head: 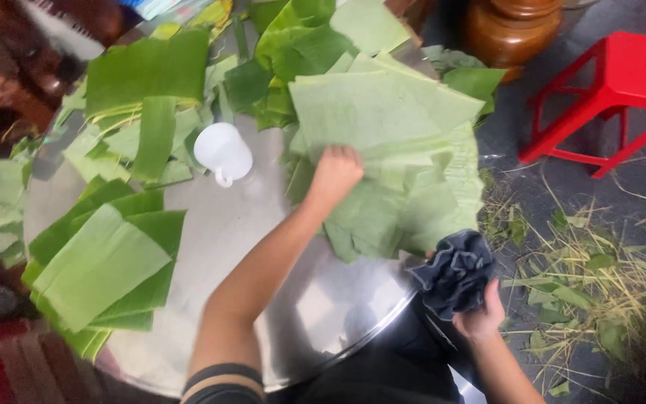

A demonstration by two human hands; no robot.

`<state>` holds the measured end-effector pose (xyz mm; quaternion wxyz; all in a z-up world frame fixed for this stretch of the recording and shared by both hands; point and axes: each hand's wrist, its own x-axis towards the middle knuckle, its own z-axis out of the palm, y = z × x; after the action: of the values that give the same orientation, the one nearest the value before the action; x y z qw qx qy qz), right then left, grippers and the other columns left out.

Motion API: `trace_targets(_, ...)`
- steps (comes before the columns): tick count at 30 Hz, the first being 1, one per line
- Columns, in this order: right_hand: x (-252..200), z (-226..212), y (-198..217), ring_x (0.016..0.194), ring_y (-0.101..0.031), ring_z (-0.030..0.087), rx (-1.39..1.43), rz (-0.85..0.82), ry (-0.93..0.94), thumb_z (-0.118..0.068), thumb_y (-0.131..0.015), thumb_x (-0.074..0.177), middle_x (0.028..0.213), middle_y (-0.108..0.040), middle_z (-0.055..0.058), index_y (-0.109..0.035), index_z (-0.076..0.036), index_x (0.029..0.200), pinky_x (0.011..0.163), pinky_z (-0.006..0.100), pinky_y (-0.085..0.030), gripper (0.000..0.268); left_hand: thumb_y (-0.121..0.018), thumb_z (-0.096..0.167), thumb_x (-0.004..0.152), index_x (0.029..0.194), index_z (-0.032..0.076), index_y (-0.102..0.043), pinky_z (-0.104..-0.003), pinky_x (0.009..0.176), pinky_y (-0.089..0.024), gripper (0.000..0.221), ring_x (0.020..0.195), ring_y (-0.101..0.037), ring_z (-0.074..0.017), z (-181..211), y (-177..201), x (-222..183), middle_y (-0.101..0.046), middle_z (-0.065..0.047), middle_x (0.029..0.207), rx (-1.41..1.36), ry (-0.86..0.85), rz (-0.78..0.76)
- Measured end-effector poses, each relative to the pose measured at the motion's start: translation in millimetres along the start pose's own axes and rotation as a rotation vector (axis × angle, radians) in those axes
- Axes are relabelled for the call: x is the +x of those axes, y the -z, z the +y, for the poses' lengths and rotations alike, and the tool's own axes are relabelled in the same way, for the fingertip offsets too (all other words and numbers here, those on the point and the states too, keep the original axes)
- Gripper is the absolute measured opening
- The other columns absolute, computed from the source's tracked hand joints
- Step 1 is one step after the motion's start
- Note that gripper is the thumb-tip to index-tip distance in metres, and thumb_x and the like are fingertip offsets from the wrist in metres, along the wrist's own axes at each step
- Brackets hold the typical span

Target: Cleaning banana leaves with a cloth and stacking them on a metal table

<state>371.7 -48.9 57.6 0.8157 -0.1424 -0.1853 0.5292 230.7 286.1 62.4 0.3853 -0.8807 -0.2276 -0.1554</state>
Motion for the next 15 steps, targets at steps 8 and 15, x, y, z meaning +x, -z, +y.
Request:
trace_targets(8,-10,35,-37,0.132,-0.054,0.049,-0.089,0.082,-0.098,-0.051,-0.061,0.096,0.142,-0.053,0.035,-0.043,0.004,0.15,0.109,0.061,-0.046,0.079,-0.07,0.002,0.077,0.062,0.017,-0.075,-0.036,0.043,-0.051,0.022,0.049,-0.069,-0.0202,84,190,-188,-0.066,-0.003,0.053,-0.639,0.303,-0.595)
trace_targets(15,-28,82,-94,0.125,-0.064,0.044,-0.303,0.23,-0.185,-0.06,-0.044,0.093,0.132,-0.065,0.026,-0.056,-0.007,0.139,0.111,0.064,-0.049,0.071,-0.064,-0.005,0.081,0.075,0.003,-0.079,-0.053,0.055,-0.06,0.018,0.071,-0.076,-0.039,81,201,-190,-0.073,-0.019,0.068,-0.98,0.628,-0.921)
